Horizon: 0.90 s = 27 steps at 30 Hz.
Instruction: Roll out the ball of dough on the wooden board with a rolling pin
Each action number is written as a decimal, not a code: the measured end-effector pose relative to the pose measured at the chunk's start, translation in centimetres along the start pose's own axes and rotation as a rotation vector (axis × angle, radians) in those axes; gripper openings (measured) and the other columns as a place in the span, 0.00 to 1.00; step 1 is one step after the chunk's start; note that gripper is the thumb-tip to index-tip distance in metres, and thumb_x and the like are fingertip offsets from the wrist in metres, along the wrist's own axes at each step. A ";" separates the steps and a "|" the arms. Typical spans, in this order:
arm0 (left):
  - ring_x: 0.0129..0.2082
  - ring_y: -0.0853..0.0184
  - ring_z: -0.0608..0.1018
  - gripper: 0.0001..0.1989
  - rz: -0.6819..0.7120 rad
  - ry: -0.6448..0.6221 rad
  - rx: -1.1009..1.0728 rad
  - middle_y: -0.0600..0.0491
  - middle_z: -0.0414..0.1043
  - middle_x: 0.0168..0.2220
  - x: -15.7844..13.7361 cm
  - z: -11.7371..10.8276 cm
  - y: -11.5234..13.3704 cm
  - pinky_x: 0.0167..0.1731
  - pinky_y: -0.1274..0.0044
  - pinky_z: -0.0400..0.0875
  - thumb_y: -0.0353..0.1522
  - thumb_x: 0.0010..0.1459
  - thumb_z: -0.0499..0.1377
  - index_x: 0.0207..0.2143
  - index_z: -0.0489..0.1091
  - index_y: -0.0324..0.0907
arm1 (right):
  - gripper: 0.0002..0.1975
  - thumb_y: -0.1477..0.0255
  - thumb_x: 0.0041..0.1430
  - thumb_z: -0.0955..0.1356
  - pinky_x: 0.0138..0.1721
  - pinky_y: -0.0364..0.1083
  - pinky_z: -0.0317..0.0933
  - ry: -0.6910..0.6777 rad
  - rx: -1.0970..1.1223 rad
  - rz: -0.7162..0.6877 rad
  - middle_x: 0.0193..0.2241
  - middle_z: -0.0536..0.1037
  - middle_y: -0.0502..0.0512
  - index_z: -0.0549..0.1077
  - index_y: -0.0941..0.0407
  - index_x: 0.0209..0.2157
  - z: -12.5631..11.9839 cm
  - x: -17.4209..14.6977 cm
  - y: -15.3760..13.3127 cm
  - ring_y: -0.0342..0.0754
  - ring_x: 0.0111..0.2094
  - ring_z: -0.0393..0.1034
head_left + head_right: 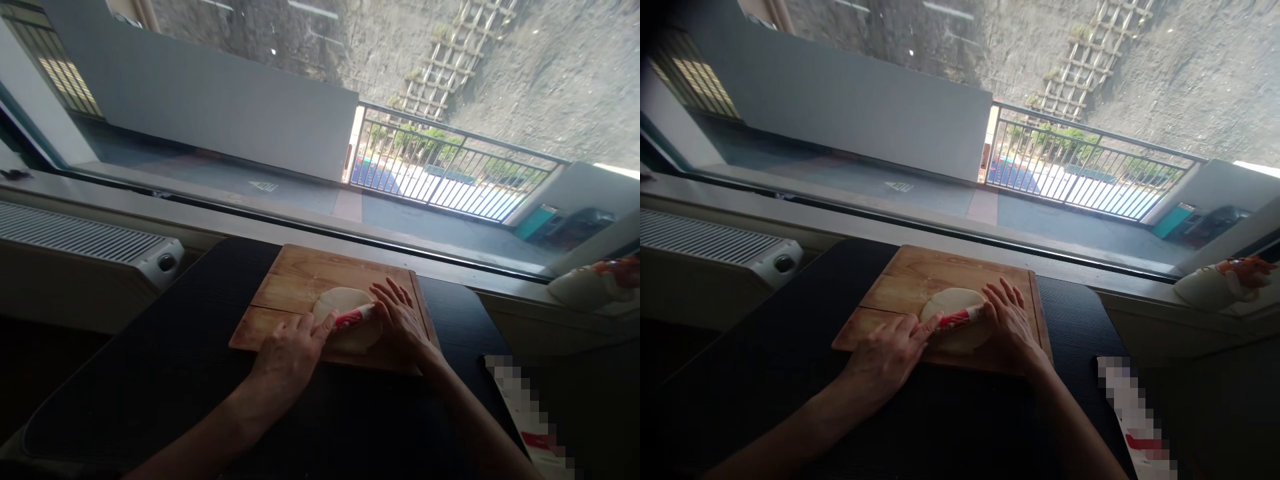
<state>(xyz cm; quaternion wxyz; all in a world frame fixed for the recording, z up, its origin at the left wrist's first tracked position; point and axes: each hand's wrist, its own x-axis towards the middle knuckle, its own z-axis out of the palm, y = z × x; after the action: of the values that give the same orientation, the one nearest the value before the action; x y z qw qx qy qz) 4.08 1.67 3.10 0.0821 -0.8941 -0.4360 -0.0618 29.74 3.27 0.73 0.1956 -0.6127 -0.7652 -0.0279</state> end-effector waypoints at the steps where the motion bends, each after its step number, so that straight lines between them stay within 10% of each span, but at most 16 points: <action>1: 0.36 0.62 0.72 0.25 -0.001 -0.001 -0.014 0.49 0.68 0.38 0.0 -0.1 0.1 0.34 0.71 0.67 0.29 0.61 0.49 0.60 0.54 0.47 | 0.21 0.65 0.66 0.52 0.62 0.53 0.35 -0.004 -0.003 0.000 0.58 0.63 0.48 0.63 0.52 0.56 -0.1 -0.4 0.1 0.47 0.64 0.39; 13: 0.34 0.60 0.73 0.22 -0.087 0.083 -0.067 0.48 0.71 0.34 -0.4 -0.1 -0.9 0.41 0.64 0.62 0.33 0.62 0.49 0.58 0.58 0.38 | 0.20 0.59 0.64 0.54 0.60 0.55 0.39 -0.198 -0.001 0.073 0.54 0.68 0.45 0.72 0.46 0.46 2.2 13.2 -3.8 0.51 0.62 0.45; 23: 0.33 0.63 0.71 0.25 0.048 0.079 -0.194 0.51 0.68 0.33 -2.7 -0.1 0.9 0.43 0.62 0.62 0.28 0.60 0.49 0.60 0.54 0.46 | 0.22 0.65 0.66 0.50 0.62 0.54 0.33 -0.061 0.005 0.048 0.61 0.57 0.47 0.62 0.50 0.56 0.6 0.6 0.0 0.46 0.65 0.35; 27: 0.33 0.63 0.72 0.24 0.053 0.086 -0.307 0.51 0.70 0.32 -2.7 0.1 0.7 0.45 0.62 0.60 0.31 0.61 0.49 0.60 0.53 0.45 | 0.22 0.65 0.66 0.50 0.62 0.54 0.33 -0.080 -0.001 0.080 0.61 0.56 0.46 0.63 0.49 0.56 0.7 1.6 -0.4 0.46 0.65 0.34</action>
<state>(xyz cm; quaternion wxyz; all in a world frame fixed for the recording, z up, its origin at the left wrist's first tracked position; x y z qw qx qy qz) 3.00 -0.86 2.47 -0.0352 -0.9038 -0.3938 -0.1635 28.87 4.80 0.71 0.1656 -0.6435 -0.7473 0.0039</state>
